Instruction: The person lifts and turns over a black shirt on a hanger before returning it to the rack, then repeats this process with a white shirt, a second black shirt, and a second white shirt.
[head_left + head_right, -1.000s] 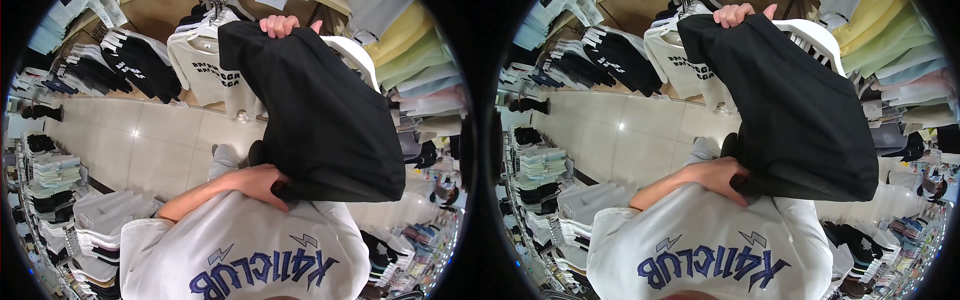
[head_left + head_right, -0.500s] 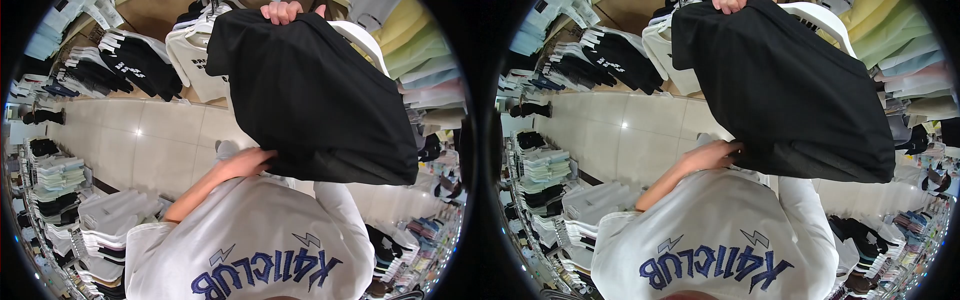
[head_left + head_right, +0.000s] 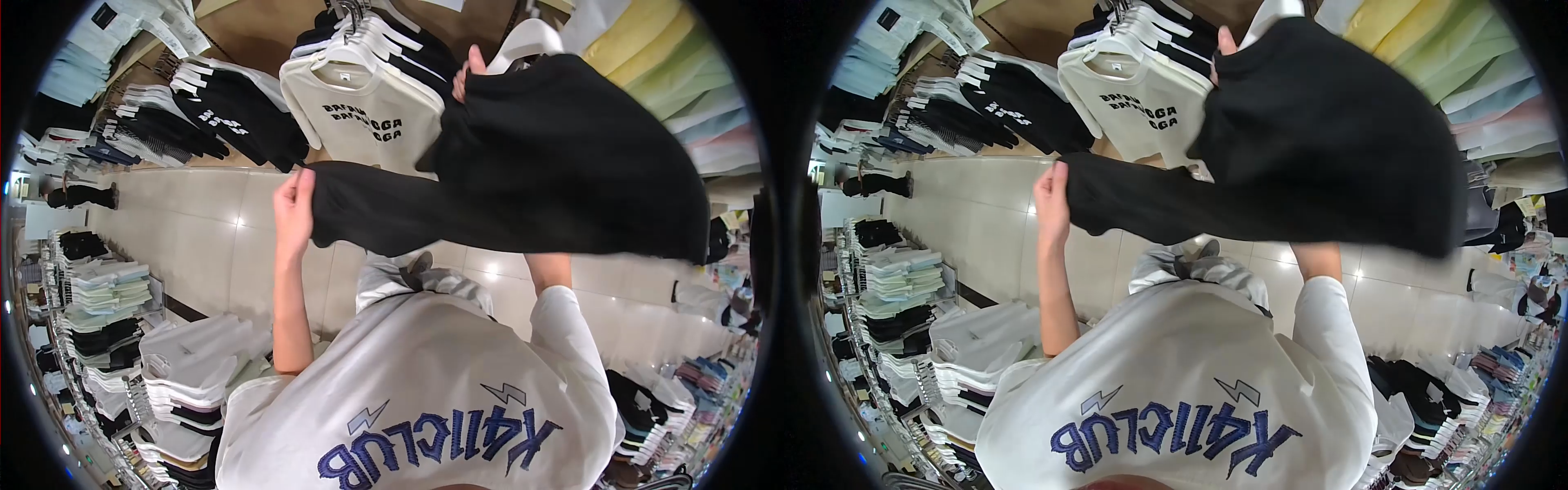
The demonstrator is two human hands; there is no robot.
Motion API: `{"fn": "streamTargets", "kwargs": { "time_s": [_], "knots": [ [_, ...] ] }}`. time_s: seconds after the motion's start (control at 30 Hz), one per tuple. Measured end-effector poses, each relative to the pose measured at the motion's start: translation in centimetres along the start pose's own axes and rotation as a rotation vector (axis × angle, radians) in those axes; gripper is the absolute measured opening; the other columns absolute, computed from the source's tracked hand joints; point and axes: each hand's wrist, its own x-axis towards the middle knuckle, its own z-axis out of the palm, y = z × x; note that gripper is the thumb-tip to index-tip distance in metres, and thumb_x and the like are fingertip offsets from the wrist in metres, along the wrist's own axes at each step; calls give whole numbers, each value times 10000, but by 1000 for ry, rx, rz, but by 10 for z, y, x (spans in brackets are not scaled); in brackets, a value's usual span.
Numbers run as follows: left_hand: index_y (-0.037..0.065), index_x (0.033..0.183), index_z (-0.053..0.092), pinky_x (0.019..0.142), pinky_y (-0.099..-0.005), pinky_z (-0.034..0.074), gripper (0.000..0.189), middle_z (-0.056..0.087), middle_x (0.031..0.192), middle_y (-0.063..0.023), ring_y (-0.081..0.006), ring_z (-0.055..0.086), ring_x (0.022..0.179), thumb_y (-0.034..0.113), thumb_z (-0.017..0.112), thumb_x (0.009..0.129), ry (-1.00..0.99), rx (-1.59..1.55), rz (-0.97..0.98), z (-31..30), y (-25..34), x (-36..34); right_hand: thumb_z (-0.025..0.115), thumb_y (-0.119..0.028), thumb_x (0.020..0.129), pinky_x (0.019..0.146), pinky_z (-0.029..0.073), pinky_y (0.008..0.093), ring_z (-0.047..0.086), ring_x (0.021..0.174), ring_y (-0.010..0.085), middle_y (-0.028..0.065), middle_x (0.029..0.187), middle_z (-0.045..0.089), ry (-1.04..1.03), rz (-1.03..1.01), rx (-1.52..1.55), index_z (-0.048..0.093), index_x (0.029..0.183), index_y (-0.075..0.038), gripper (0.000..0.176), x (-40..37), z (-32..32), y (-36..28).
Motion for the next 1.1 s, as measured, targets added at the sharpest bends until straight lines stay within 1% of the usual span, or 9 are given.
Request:
{"fn": "streamTargets", "kwargs": {
  "time_s": [0.13,0.17,0.2,0.33,0.4,0.63,0.73,0.87,1.1],
  "knots": [
    [-17,1225,500,864,-298,519,527,639,1061,-102,-158,627,985,441,576,974,275,-195,-135,-23,25,2,543,-344,995,682,484,345,522,582,166,0,549,470,412,234,-754,568,720,10,449,16,-38,59],
    [-18,1270,446,879,-310,520,579,628,1079,-109,-169,622,1003,451,591,963,275,-228,-137,-26,36,3,591,-274,971,613,472,303,557,635,100,24,655,595,650,683,-324,631,814,43,356,51,-20,11],
    [-19,1315,392,895,-321,521,639,617,1097,-116,-181,617,1022,461,606,951,274,-259,-139,-32,43,4,637,-340,947,571,459,280,569,640,66,54,717,648,716,552,-477,654,882,61,407,42,-17,5],
    [-29,1255,477,901,-315,517,570,631,1089,-106,-174,626,1006,450,587,965,389,-218,-125,-52,36,19,653,-430,928,597,443,265,541,637,69,32,701,640,776,849,-672,670,829,32,473,42,-20,-37],
    [-14,1034,653,803,-277,520,447,682,995,-75,-130,643,903,414,527,1005,337,-241,-46,-54,34,22,650,-429,928,693,466,277,558,703,101,74,737,661,774,695,-759,683,915,67,497,34,-28,-47],
    [-52,1071,655,820,-251,490,452,695,1010,-67,-99,621,901,380,543,1005,269,-63,-58,-71,2,34,592,-394,967,885,450,311,600,897,176,164,932,692,772,543,-999,636,1102,95,508,37,-42,-104],
    [-61,1099,642,811,-251,486,356,699,997,-64,-97,606,897,270,607,973,19,392,99,-68,-3,31,599,-411,960,794,447,296,549,801,154,119,845,660,800,507,-1075,640,1104,85,517,46,-48,-124],
    [-61,1063,645,742,-293,516,367,710,903,-94,-109,632,819,188,773,825,-215,524,-72,-54,-19,14,624,-426,941,657,397,291,449,693,137,64,712,546,811,539,-1134,638,1026,76,509,57,-53,-135],
    [-76,1075,634,795,-351,512,316,714,940,-138,-199,664,881,199,660,921,-516,723,-267,-56,-76,6,660,-418,921,581,351,270,393,627,113,23,657,487,744,451,-1216,642,1014,51,479,75,-39,-143]
  ]
}}
